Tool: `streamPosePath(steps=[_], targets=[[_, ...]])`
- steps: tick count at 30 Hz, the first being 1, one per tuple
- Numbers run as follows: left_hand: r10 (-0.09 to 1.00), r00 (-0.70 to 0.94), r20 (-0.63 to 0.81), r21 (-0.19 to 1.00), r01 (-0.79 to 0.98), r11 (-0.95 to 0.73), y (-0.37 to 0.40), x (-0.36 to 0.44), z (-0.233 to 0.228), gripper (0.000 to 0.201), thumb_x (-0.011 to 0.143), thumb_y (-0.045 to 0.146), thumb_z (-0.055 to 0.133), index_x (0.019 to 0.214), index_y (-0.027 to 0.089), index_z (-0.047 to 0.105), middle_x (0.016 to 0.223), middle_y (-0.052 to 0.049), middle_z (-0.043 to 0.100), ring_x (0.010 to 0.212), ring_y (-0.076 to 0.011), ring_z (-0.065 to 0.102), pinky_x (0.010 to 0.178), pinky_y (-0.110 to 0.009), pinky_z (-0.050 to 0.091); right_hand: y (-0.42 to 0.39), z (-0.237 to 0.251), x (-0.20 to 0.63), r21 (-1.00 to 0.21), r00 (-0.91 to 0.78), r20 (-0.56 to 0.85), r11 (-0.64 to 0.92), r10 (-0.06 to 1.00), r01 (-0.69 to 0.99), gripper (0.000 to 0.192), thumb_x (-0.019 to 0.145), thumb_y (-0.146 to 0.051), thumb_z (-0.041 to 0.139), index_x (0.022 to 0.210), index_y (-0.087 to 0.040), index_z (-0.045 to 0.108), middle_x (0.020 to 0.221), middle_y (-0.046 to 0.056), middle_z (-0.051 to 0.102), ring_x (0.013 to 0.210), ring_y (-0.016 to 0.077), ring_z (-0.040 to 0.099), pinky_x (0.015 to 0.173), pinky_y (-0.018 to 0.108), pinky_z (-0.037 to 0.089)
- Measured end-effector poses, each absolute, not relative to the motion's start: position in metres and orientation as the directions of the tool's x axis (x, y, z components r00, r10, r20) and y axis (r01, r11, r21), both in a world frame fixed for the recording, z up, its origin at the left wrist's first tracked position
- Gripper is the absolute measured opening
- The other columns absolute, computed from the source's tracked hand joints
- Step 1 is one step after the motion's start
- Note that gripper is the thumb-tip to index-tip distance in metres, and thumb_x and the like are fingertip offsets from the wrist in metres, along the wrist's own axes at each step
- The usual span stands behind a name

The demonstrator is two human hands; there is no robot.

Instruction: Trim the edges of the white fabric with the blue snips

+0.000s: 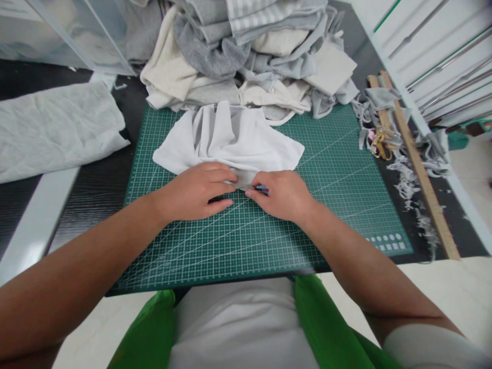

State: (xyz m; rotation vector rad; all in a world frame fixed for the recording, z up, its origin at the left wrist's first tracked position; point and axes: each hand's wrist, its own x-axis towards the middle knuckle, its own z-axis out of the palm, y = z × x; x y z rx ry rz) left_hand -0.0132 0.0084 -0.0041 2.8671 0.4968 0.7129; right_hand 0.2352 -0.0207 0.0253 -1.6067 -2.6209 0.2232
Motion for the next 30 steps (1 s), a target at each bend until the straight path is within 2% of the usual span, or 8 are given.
streamPosePath(steps=[7,19,30], targets=[[0.362,0.832,0.420,0.232,0.287,-0.929,0.0085,-0.0124,-0.0034,0.022,0.098,0.030,0.062,0.109,0.014,0.073,0.117,-0.012,0.074,0.114,-0.0266,0.067,0.105,-0.047,0.056,-0.0218,0.0277,0.2312,-0.086,-0.463,-0.032,0.459,0.886,0.884,0.033,0.098,-0.050,0.056,0.099,-0.022,0.074,0.086,0.004,0.080,0.074,0.0231,0.069,0.061,0.034,0.029],[0.378,0.831,0.408,0.254,0.294,-0.921,0.0085,-0.0118,-0.0027,0.021,0.098,0.030,0.062,0.108,0.015,0.073,0.118,-0.012,0.074,0.113,-0.0265,0.068,0.104,-0.048,0.056,-0.0218,0.0283,0.2299,-0.106,-0.448,-0.057,0.441,0.892,0.891,0.034,0.099,-0.051,0.054,0.100,-0.023,0.074,0.087,0.005,0.080,0.078,0.0234,0.070,0.063,0.034,0.033],[0.391,0.835,0.388,0.256,0.310,-0.915,0.0081,-0.0120,-0.0029,0.021,0.098,0.031,0.061,0.108,0.016,0.073,0.119,-0.011,0.074,0.114,-0.0260,0.068,0.107,-0.047,0.055,-0.0232,0.0313,0.2273,-0.041,-0.451,-0.078,0.449,0.889,0.893,0.034,0.100,-0.049,0.052,0.100,-0.022,0.074,0.087,0.006,0.080,0.077,0.0242,0.071,0.060,0.035,0.029]])
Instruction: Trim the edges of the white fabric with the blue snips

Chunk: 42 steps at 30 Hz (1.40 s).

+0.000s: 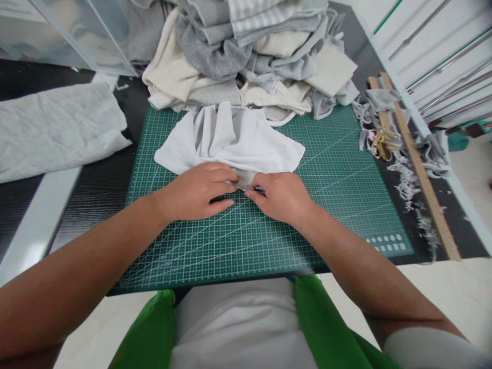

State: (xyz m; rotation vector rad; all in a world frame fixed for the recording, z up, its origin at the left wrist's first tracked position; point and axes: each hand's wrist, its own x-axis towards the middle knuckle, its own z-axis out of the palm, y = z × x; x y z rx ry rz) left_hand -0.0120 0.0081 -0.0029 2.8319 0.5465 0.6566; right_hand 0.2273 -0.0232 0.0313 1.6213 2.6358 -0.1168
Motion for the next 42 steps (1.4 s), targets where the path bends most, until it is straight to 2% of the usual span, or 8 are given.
streamPosePath(steps=[7,16,24,37,42], targets=[[0.386,0.831,0.400,0.252,0.306,-0.918,0.008,-0.011,-0.002,0.022,0.099,0.031,0.061,0.107,0.016,0.074,0.118,-0.012,0.074,0.114,-0.0259,0.068,0.106,-0.046,0.056,-0.023,0.032,0.226,-0.020,-0.443,-0.104,0.444,0.890,0.896,0.036,0.101,-0.048,0.050,0.104,-0.023,0.075,0.086,0.007,0.079,0.075,0.0240,0.069,0.061,0.034,0.030],[0.388,0.835,0.391,0.244,0.312,-0.918,0.008,-0.011,-0.003,0.024,0.099,0.032,0.060,0.109,0.014,0.073,0.119,-0.013,0.073,0.115,-0.0271,0.068,0.106,-0.047,0.056,-0.022,0.031,0.230,-0.039,-0.429,-0.100,0.428,0.898,0.903,0.035,0.101,-0.048,0.052,0.098,-0.023,0.076,0.082,0.005,0.078,0.074,0.0224,0.067,0.062,0.033,0.030],[0.399,0.830,0.390,0.261,0.315,-0.912,0.007,-0.012,-0.005,0.024,0.098,0.032,0.061,0.111,0.016,0.073,0.121,-0.012,0.073,0.116,-0.0262,0.067,0.107,-0.047,0.054,-0.018,0.028,0.236,-0.239,-0.401,-0.067,0.375,0.914,0.896,0.026,0.094,-0.046,0.062,0.093,-0.024,0.075,0.078,0.001,0.076,0.073,0.0193,0.065,0.064,0.030,0.033],[0.389,0.826,0.406,0.256,0.306,-0.917,0.007,-0.012,-0.005,0.023,0.098,0.030,0.062,0.111,0.015,0.074,0.121,-0.013,0.074,0.116,-0.0272,0.068,0.107,-0.049,0.055,-0.022,0.031,0.234,-0.117,-0.419,-0.075,0.409,0.905,0.905,0.031,0.096,-0.049,0.058,0.098,-0.023,0.075,0.083,0.005,0.079,0.075,0.0226,0.068,0.063,0.033,0.032],[0.389,0.830,0.399,0.240,0.315,-0.918,0.007,-0.012,-0.005,0.023,0.099,0.032,0.061,0.111,0.016,0.073,0.121,-0.012,0.073,0.117,-0.0263,0.067,0.108,-0.047,0.054,-0.022,0.030,0.234,-0.131,-0.417,-0.068,0.407,0.906,0.904,0.030,0.096,-0.048,0.059,0.096,-0.024,0.076,0.082,0.004,0.079,0.073,0.0215,0.067,0.063,0.033,0.030]])
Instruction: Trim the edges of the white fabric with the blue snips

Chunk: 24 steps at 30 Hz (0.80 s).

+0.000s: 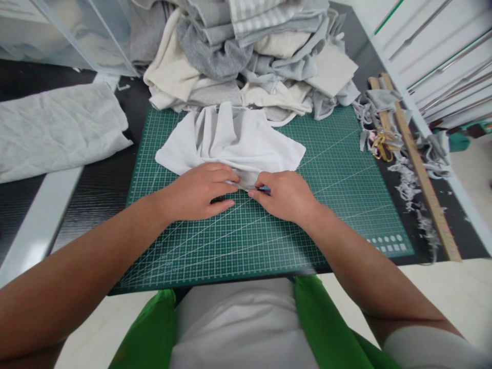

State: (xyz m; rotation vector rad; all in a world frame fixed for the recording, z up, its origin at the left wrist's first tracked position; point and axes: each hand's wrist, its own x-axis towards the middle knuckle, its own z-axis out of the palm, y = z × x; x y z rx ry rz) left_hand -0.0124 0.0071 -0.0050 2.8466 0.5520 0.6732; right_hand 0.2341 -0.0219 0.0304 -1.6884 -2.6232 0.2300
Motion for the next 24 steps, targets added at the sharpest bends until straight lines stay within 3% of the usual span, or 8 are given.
streamPosePath(steps=[9,24], targets=[[0.405,0.832,0.380,0.258,0.325,-0.910,0.0068,-0.0119,-0.0039,0.023,0.099,0.032,0.061,0.112,0.016,0.072,0.122,-0.012,0.073,0.117,-0.0266,0.067,0.107,-0.047,0.054,-0.0214,0.0322,0.2354,-0.181,-0.421,-0.063,0.405,0.905,0.896,0.028,0.095,-0.046,0.060,0.092,-0.024,0.077,0.076,0.003,0.076,0.071,0.0203,0.065,0.063,0.032,0.031],[0.388,0.835,0.390,0.261,0.304,-0.916,0.0071,-0.0121,-0.0030,0.025,0.098,0.029,0.062,0.110,0.011,0.073,0.120,-0.015,0.073,0.116,-0.0287,0.067,0.106,-0.049,0.055,-0.0199,0.0371,0.2323,-0.114,-0.422,-0.093,0.411,0.902,0.904,0.033,0.097,-0.048,0.056,0.087,-0.025,0.077,0.075,0.004,0.075,0.068,0.0201,0.063,0.060,0.032,0.026]])
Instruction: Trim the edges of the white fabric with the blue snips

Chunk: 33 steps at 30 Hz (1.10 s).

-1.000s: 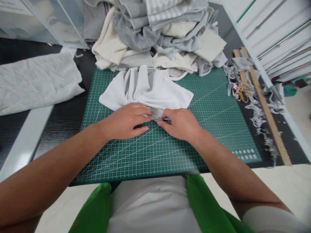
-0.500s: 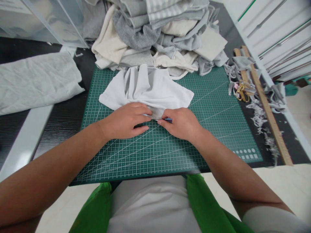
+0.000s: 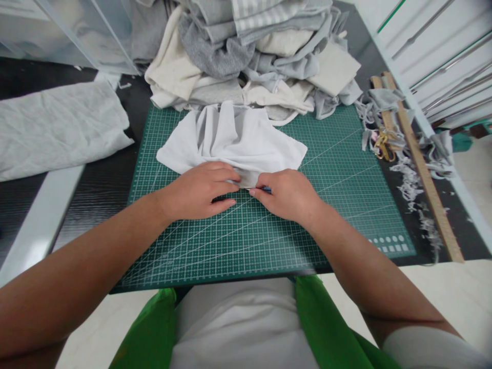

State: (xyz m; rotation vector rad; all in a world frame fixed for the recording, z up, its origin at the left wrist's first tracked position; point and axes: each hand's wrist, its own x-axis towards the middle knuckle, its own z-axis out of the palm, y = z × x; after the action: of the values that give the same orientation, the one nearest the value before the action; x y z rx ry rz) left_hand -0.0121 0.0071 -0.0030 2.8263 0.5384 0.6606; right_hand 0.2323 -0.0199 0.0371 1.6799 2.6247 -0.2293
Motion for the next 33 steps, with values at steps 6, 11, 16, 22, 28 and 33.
streamPosePath(steps=[6,11,16,22,28,33], targets=[[0.385,0.832,0.400,0.262,0.299,-0.918,0.0078,-0.0118,-0.0034,0.023,0.098,0.029,0.062,0.109,0.014,0.074,0.119,-0.013,0.073,0.115,-0.0273,0.067,0.107,-0.047,0.055,-0.0185,0.0381,0.2314,-0.119,-0.441,-0.098,0.429,0.892,0.895,0.032,0.098,-0.047,0.055,0.088,-0.025,0.077,0.076,0.003,0.076,0.070,0.0203,0.063,0.060,0.033,0.027],[0.365,0.835,0.412,0.246,0.283,-0.927,0.0088,-0.0114,-0.0028,0.023,0.099,0.030,0.061,0.109,0.013,0.074,0.117,-0.014,0.074,0.113,-0.0273,0.068,0.105,-0.048,0.056,-0.0181,0.0377,0.2298,-0.119,-0.438,-0.101,0.427,0.893,0.897,0.033,0.098,-0.048,0.056,0.089,-0.025,0.076,0.077,0.003,0.076,0.071,0.0203,0.064,0.061,0.032,0.028],[0.367,0.833,0.415,0.249,0.283,-0.926,0.0089,-0.0112,-0.0022,0.022,0.098,0.030,0.061,0.108,0.015,0.074,0.117,-0.013,0.074,0.114,-0.0267,0.068,0.105,-0.047,0.056,-0.0173,0.0372,0.2290,-0.136,-0.433,-0.097,0.419,0.896,0.898,0.031,0.097,-0.048,0.057,0.088,-0.025,0.076,0.076,0.003,0.075,0.071,0.0205,0.064,0.060,0.032,0.028],[0.382,0.833,0.399,0.268,0.293,-0.918,0.0090,-0.0111,-0.0026,0.022,0.099,0.031,0.061,0.108,0.016,0.074,0.117,-0.012,0.074,0.114,-0.0260,0.068,0.104,-0.046,0.056,-0.0173,0.0367,0.2286,-0.114,-0.443,-0.091,0.433,0.892,0.894,0.031,0.098,-0.046,0.057,0.088,-0.025,0.077,0.077,0.003,0.076,0.071,0.0207,0.064,0.061,0.033,0.027],[0.378,0.835,0.399,0.261,0.292,-0.920,0.0084,-0.0120,-0.0030,0.023,0.099,0.031,0.060,0.109,0.015,0.073,0.118,-0.013,0.074,0.115,-0.0259,0.068,0.107,-0.046,0.055,-0.0174,0.0341,0.2330,-0.146,-0.428,-0.075,0.415,0.901,0.898,0.029,0.096,-0.046,0.060,0.085,-0.025,0.077,0.074,0.002,0.075,0.070,0.0205,0.064,0.061,0.033,0.029],[0.382,0.835,0.395,0.250,0.302,-0.920,0.0076,-0.0122,-0.0031,0.024,0.099,0.031,0.061,0.111,0.014,0.072,0.120,-0.013,0.073,0.115,-0.0270,0.068,0.107,-0.049,0.055,-0.0158,0.0300,0.2357,-0.311,-0.375,-0.021,0.351,0.927,0.883,0.027,0.093,-0.048,0.065,0.091,-0.023,0.075,0.080,0.002,0.077,0.073,0.0195,0.066,0.064,0.031,0.036]])
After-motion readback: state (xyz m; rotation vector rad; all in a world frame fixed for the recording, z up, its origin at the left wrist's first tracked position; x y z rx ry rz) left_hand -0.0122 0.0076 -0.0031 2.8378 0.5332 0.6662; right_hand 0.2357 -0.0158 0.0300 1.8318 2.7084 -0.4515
